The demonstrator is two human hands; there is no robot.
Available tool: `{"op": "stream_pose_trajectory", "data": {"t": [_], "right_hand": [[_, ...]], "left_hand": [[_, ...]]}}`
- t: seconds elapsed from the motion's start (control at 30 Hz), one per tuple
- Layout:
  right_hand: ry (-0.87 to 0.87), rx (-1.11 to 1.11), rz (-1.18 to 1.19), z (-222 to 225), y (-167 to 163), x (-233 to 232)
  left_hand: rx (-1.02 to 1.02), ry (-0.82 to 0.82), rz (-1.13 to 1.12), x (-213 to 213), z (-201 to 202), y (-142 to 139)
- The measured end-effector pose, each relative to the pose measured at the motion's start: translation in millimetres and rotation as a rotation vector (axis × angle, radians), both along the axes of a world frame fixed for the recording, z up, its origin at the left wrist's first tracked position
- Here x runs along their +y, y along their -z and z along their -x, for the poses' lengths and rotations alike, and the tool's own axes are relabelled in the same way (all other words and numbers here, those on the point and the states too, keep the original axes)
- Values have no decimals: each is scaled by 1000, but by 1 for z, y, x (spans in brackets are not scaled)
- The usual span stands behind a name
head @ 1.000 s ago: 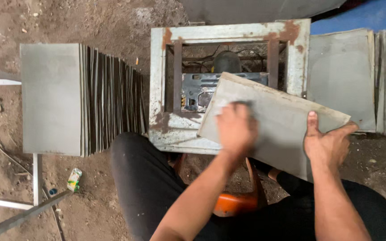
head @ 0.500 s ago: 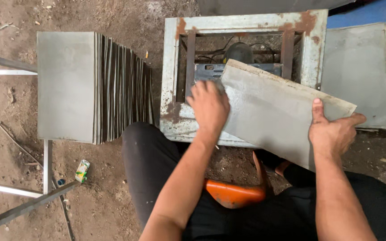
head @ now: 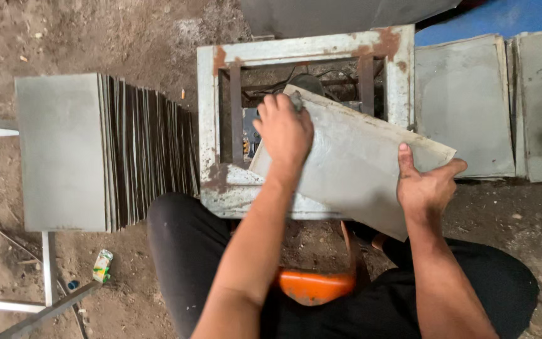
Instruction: The person sits on the floor and scrubs rectangular metal sheets with a cloth. They pick up a sheet, scrub both sides, and place it on a stack before repeating the process with the next sheet.
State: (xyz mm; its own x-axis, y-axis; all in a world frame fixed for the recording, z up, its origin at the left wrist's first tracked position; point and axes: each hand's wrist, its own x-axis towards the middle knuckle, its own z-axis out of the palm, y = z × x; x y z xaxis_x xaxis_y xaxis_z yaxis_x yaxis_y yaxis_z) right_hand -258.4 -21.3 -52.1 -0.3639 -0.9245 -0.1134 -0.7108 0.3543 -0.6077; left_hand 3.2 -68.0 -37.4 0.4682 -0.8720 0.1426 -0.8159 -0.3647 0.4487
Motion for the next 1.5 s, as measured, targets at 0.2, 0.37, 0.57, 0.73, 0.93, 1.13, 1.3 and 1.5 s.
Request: {"op": "stream_pose_trajectory", "data": {"t": [0.2, 0.37, 0.57, 0.73, 0.93, 1.13, 1.3, 1.5], "right_hand": [[-24, 95, 23, -3, 9, -1], [-71, 104, 139, 0, 13, 2], [-43, 57, 89, -6, 2, 0], [14, 35, 35, -11, 3, -2], [-102, 70, 241, -7, 6, -1], [18, 4, 14, -18, -9, -5], [38, 24, -14, -21, -12, -9], [-37, -7, 63, -14, -7, -6]], "left_hand": [[16, 496, -76, 7, 102, -6], [23, 753, -70, 1, 91, 0], [-146, 186, -64, -58, -45, -3], [-325, 267, 266, -41, 58, -4], [116, 662, 22, -29, 81, 13], [-122, 190, 85, -39, -34, 8], [15, 381, -46, -2, 87, 2], [14, 654, -141, -7, 22, 13]]}}
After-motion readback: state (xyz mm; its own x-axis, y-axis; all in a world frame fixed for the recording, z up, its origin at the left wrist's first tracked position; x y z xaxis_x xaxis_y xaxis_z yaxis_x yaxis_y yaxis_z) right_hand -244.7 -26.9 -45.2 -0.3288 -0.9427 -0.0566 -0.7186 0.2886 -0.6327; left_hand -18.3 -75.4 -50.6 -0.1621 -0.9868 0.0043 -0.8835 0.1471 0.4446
